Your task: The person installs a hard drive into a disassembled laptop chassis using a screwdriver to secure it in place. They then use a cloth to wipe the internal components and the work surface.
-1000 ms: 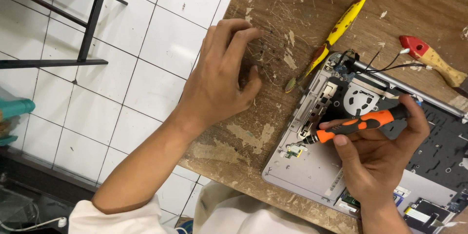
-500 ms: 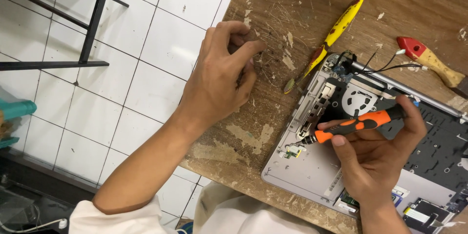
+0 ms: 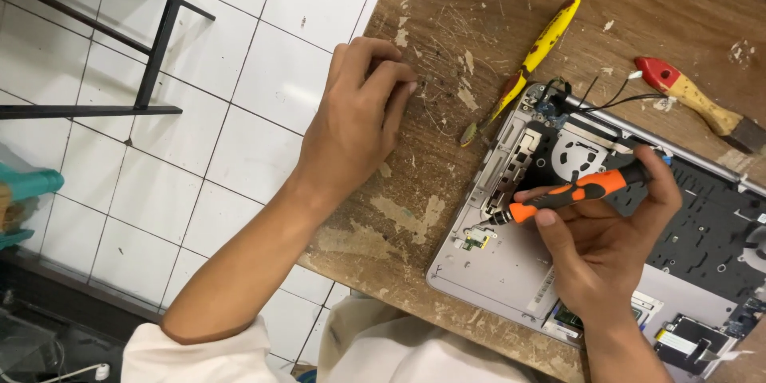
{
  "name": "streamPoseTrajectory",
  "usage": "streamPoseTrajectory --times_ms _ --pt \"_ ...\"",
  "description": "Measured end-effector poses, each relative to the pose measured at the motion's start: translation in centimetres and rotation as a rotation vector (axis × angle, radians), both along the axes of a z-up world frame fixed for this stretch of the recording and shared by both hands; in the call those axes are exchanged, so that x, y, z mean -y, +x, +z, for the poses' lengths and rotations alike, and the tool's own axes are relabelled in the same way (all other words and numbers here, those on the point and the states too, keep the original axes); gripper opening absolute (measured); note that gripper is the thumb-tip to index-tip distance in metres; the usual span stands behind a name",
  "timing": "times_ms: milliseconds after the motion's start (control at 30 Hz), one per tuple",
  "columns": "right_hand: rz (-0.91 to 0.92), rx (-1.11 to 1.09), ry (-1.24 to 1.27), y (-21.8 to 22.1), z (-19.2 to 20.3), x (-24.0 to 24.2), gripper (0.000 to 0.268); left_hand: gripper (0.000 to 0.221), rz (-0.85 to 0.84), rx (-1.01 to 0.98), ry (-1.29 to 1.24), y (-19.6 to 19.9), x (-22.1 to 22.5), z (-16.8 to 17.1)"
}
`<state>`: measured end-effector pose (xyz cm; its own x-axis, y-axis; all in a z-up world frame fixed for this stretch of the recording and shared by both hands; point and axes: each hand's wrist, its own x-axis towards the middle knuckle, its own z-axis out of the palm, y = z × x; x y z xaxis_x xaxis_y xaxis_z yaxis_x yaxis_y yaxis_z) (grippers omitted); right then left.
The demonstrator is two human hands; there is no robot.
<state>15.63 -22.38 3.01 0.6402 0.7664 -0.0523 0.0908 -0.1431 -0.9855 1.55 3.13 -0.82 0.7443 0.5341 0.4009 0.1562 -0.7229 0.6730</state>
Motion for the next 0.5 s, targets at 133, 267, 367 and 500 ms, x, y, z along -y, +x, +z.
streamPoseTrajectory --times_ms 133,267,367,500 --pt "-0.006 -0.001 0.002 -0.1 0.0 0.0 0.078 0.011 0.02 -0.033 0.1 -0.5 0.4 0.3" --pt "0.024 0.035 0.049 0.0 -0.2 0.1 0.076 0.008 0.031 0.035 -0.047 -1.3 2.1 1.6" --pt "0.006 0.023 0.043 0.0 -0.2 0.2 0.076 0.004 0.062 0.126 -0.192 -1.9 4.8 0.8" --pt "-0.017 0.01 0.021 -0.2 0.1 0.0 0.076 0.013 0.149 0.164 -0.497 -3.1 9.2 0.1"
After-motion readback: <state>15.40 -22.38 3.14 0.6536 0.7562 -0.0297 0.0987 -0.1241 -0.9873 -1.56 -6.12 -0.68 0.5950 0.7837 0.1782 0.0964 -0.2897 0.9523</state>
